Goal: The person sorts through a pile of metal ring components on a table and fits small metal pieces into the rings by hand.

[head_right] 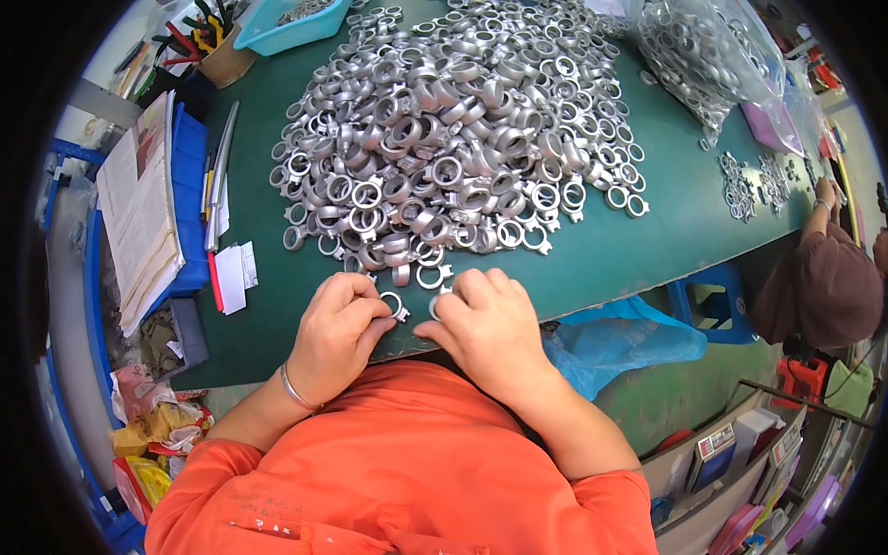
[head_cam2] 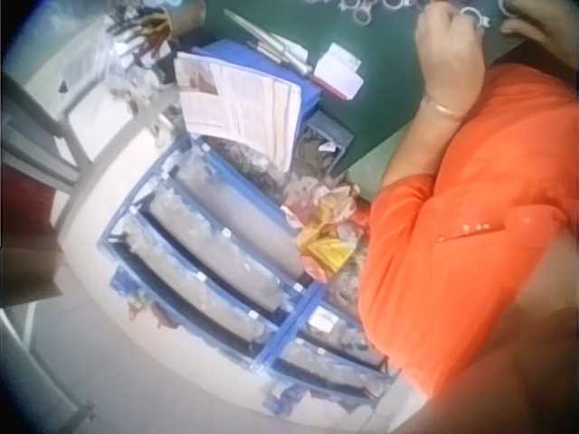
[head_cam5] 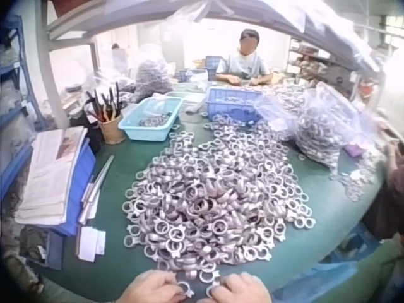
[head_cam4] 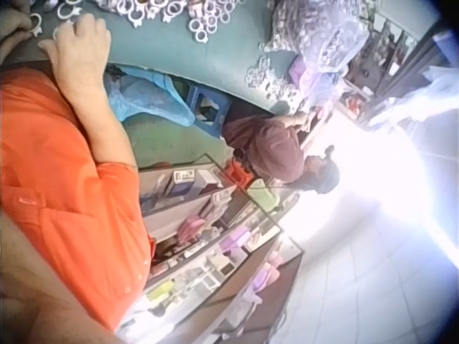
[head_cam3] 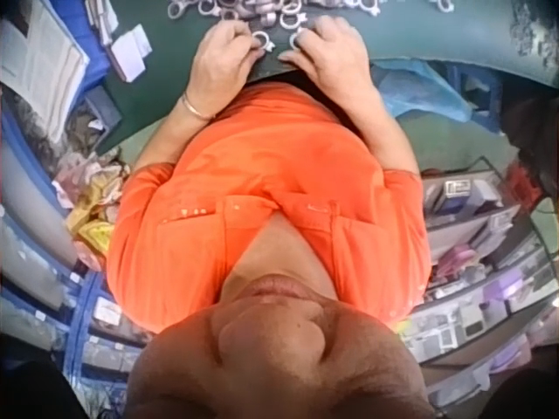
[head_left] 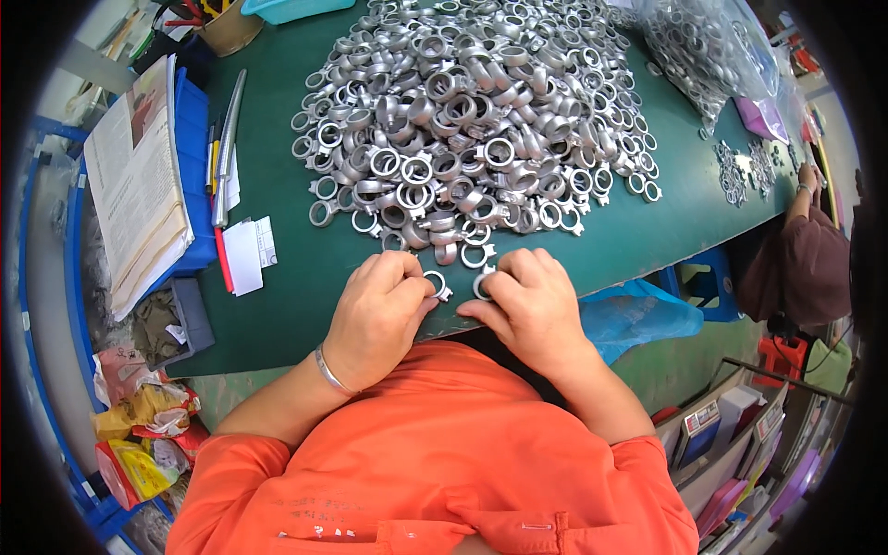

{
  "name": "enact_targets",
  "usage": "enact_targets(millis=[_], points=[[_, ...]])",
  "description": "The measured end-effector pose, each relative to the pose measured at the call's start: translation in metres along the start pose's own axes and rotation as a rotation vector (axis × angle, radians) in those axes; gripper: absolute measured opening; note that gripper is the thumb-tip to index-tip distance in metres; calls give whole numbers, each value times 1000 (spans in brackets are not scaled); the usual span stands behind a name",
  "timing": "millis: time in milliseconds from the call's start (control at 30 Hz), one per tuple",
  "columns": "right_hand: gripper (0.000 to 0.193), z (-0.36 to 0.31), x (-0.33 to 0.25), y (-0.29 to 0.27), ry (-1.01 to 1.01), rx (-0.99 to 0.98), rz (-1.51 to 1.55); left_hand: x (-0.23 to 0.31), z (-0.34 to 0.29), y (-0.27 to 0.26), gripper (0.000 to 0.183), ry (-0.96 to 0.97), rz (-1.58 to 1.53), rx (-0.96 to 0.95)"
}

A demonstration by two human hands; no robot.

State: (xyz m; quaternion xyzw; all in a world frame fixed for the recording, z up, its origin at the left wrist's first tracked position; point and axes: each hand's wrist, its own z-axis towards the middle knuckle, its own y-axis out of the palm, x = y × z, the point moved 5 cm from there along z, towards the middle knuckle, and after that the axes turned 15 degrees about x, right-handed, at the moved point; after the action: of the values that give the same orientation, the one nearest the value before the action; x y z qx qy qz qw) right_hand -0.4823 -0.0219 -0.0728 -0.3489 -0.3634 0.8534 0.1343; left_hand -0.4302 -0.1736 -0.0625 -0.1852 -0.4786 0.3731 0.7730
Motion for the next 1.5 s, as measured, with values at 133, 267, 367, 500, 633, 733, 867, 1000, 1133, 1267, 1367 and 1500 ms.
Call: enact_targets(millis=[133, 267, 367, 500, 633, 733, 867, 1000, 1133, 1267, 1367, 1500], points=[[24, -4, 9, -7, 44, 105, 249, 2, 1, -2, 19, 6, -75, 15], [22, -10, 13, -15, 222, 151, 579, 1, 0, -3, 23, 28, -220, 15], [20, -11, 16, -14, 290, 166, 706, -3, -3, -4, 30, -292, -435, 39], [18, -14, 17, -9, 349, 180, 826, -8, -9, -2, 35, -351, -437, 59], [21, -14, 12, -3, 390, 148, 947, -6, -11, -2, 35, -375, -455, 99], [23, -14, 10, 2, 403, 136, 996, -3, -8, -5, 33, -268, -415, 128], [25, -15, 8, 6, 424, 115, 1017, 1, -4, -8, 30, -124, -438, 126], [27, -16, 8, 8, 425, 117, 1085, -2, -5, -9, 28, -160, -471, 149], [21, -20, 9, 12, 752, 50, 1385, -10, -16, 4, 18, -529, -843, 145], [23, -29, 16, 21, 961, -63, 1523, -12, -19, 9, 16, -766, -1125, -45], [20, -24, 12, 15, 1012, -62, 1606, -13, -20, 10, 13, -1042, -1127, -176], [10, -8, 22, 0, 506, -9, 1019, -22, -5, 3, 16, -979, -1222, 79]])
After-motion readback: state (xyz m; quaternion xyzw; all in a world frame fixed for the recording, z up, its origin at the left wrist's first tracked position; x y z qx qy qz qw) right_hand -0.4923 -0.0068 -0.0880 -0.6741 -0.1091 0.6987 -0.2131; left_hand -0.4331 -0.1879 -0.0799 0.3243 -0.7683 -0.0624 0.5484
